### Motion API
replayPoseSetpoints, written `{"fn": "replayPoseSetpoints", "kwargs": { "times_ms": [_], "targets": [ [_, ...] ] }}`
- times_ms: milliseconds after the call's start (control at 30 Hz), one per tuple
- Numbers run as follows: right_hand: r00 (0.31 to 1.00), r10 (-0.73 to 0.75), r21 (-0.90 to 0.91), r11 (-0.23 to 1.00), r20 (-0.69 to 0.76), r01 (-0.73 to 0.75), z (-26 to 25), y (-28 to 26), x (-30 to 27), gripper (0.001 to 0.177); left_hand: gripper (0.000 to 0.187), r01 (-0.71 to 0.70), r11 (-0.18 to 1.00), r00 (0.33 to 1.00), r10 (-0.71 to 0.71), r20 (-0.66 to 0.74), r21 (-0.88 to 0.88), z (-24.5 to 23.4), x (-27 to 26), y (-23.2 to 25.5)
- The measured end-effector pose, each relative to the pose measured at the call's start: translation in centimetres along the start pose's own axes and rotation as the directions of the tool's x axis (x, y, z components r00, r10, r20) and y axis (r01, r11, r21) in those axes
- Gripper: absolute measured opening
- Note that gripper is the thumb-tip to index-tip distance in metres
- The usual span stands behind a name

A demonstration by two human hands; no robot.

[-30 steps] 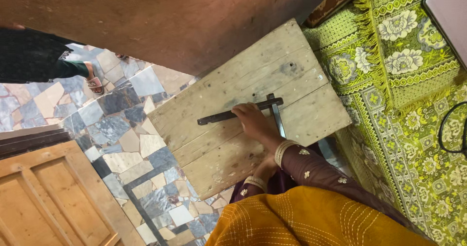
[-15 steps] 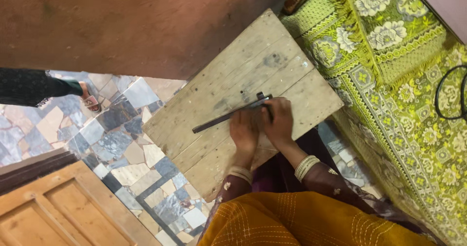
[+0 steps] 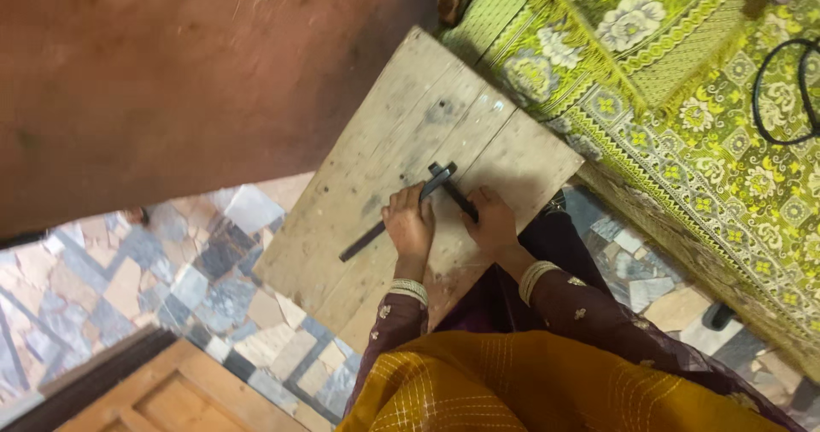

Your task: The person sits on the floor and unfolds the metal legs of a small wooden lap desk, then places a laptop on it. They plug the charger's plug into a wall socket, connect the charger to the laptop, open the laptop lid, and later close the lid again.

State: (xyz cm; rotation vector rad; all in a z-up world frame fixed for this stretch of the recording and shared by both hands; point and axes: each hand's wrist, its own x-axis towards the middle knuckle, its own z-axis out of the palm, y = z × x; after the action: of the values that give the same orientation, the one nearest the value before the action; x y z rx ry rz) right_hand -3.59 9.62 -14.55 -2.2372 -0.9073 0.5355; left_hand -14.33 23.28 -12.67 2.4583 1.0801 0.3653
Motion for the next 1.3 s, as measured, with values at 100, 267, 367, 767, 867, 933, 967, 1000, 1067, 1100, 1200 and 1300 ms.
{"fn": "replayPoseSetpoints", "kwargs": {
  "times_ms": [100,267,367,767,867,933,967,1000,1067,1100,1200,1300],
  "targets": [
    [0.999,-0.004,0.004,1.000,-0.032,0.004,-0.9,0.4,1.6,0.027,0.030,-0.043,0.999,0.999,0.043,-0.002,0.014,0.1,2.0,1.0],
    [0.995,-0.006,0.007,1.000,-0.104,0.006,-2.5,0.6,6.5,0.017,0.030,-0.117,0.993,0.992,0.118,-0.035,0.022,0.6,7.0,2.6],
    [0.979,-0.071,0.010,0.997,-0.193,0.074,-2.9,0.5,9.1,0.023,0.027,-0.093,0.995,0.994,0.094,-0.048,0.025,1.1,9.6,3.3],
    [0.968,-0.077,0.195,0.973,-0.237,0.125,-7.0,0.1,8.8,0.031,0.045,-0.172,0.974,0.976,0.188,-0.106,0.148,1.6,12.1,4.4],
    [0.920,-0.053,0.087,0.992,-0.388,0.094,-11.1,0.3,4.1,0.030,0.041,-0.321,0.944,0.946,0.323,-0.017,0.080,0.8,9.5,9.3],
    [0.912,0.058,0.226,0.973,-0.406,0.038,-13.7,0.6,0.7,0.024,0.034,-0.362,0.914,0.910,0.389,0.143,-0.186,0.4,7.3,12.9],
    [0.919,0.127,0.333,0.943,-0.374,0.005,-15.1,0.8,-0.8,0.022,0.030,-0.348,0.869,0.875,0.435,0.212,-0.351,0.4,6.3,15.0],
    [0.922,0.188,0.436,0.900,-0.337,-0.024,-16.4,1.1,-2.2,0.019,0.030,-0.357,0.845,0.851,0.470,0.235,-0.397,0.6,5.3,17.2],
    [0.905,0.231,0.461,0.886,-0.356,-0.044,-18.8,1.5,-4.0,0.020,0.031,-0.347,0.801,0.814,0.516,0.267,-0.488,1.0,4.0,21.1],
    [0.898,0.252,0.478,0.877,-0.360,-0.054,-20.1,2.3,-4.5,0.021,0.031,-0.324,0.785,0.804,0.523,0.284,-0.529,1.3,3.3,23.0],
    [0.878,0.260,0.481,0.876,-0.402,-0.039,-24.4,6.0,-4.6,0.022,0.025,-0.187,0.813,0.785,0.461,0.414,-0.551,3.3,2.8,28.5],
    [0.864,0.291,0.457,0.886,-0.412,-0.081,-29.0,10.7,-3.9,0.019,0.019,-0.177,0.823,0.720,0.482,0.499,-0.539,6.0,3.2,33.5]
  ]
}}
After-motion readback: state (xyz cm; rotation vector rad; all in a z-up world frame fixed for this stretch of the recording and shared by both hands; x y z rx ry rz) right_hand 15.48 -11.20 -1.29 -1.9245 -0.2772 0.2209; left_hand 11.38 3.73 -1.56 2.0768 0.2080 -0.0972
